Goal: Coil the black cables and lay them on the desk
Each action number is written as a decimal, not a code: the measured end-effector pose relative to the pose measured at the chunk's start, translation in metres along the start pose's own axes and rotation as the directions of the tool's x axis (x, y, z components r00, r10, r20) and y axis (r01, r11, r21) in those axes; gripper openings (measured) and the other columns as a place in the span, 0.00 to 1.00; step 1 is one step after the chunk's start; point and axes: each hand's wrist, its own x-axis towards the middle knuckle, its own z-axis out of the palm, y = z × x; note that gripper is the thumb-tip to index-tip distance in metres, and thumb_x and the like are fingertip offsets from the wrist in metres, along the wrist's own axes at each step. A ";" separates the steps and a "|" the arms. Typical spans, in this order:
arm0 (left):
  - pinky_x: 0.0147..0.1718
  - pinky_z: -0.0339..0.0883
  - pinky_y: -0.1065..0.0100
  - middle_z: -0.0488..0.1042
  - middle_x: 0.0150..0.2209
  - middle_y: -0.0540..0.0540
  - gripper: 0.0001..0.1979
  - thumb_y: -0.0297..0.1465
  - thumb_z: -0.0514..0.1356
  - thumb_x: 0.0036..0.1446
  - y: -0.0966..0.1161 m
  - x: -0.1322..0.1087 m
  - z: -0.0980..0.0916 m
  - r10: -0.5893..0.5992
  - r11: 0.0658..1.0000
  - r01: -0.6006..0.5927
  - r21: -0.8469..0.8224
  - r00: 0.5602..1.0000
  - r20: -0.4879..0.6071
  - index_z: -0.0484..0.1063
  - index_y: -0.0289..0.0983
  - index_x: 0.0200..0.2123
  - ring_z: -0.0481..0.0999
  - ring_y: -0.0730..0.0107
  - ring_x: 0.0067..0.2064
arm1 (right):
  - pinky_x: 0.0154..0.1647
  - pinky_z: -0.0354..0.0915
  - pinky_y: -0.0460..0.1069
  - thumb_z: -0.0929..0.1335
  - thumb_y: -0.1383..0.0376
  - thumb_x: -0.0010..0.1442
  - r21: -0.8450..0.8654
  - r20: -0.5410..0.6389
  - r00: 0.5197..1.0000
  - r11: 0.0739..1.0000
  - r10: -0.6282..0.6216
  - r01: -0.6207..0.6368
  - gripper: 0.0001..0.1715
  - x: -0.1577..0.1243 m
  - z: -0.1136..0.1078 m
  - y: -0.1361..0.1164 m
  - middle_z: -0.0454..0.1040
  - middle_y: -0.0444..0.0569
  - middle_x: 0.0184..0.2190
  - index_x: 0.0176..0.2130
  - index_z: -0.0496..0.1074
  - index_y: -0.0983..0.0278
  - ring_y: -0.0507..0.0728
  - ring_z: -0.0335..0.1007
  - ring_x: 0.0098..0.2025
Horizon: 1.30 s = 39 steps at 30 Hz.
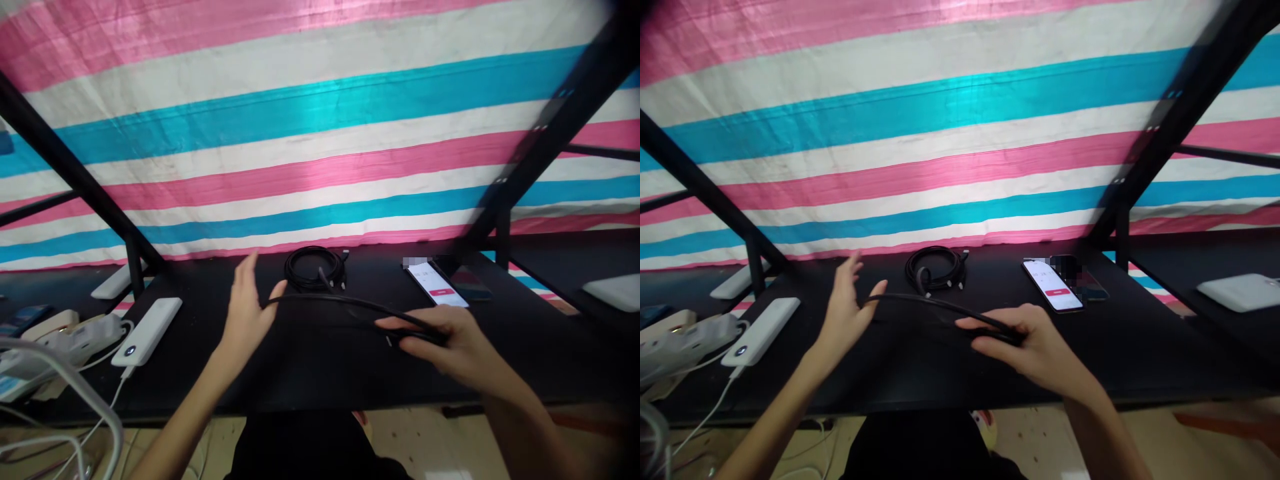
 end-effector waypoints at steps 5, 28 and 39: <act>0.51 0.64 0.52 0.66 0.57 0.36 0.24 0.42 0.51 0.62 0.012 0.002 0.043 -0.120 0.797 0.428 -0.425 0.803 0.584 0.60 0.40 0.59 0.71 0.55 0.53 | 0.19 0.57 0.42 0.73 0.58 0.52 0.189 0.195 0.972 0.977 -0.132 0.094 0.16 0.020 0.020 -0.010 0.71 0.43 0.18 0.38 0.81 0.65 0.47 0.59 0.18; 0.45 0.65 0.57 0.77 0.27 0.43 0.20 0.42 0.54 0.59 0.047 0.004 0.025 0.012 0.246 0.588 -0.771 0.793 0.609 0.73 0.33 0.45 0.77 0.58 0.36 | 0.08 0.40 0.39 0.71 0.48 0.51 0.567 -0.204 0.872 0.780 0.444 -0.265 0.26 0.047 0.046 0.009 0.51 0.33 0.09 0.40 0.74 0.66 0.44 0.42 0.10; 0.56 0.54 0.57 0.76 0.45 0.36 0.31 0.50 0.44 0.61 0.037 0.004 0.008 0.058 0.061 0.677 -0.733 0.731 0.680 0.71 0.31 0.49 0.70 0.53 0.54 | 0.09 0.36 0.40 0.74 0.49 0.46 0.680 -0.298 0.796 0.702 0.526 -0.210 0.24 0.047 0.039 0.016 0.49 0.32 0.10 0.25 0.64 0.63 0.43 0.39 0.11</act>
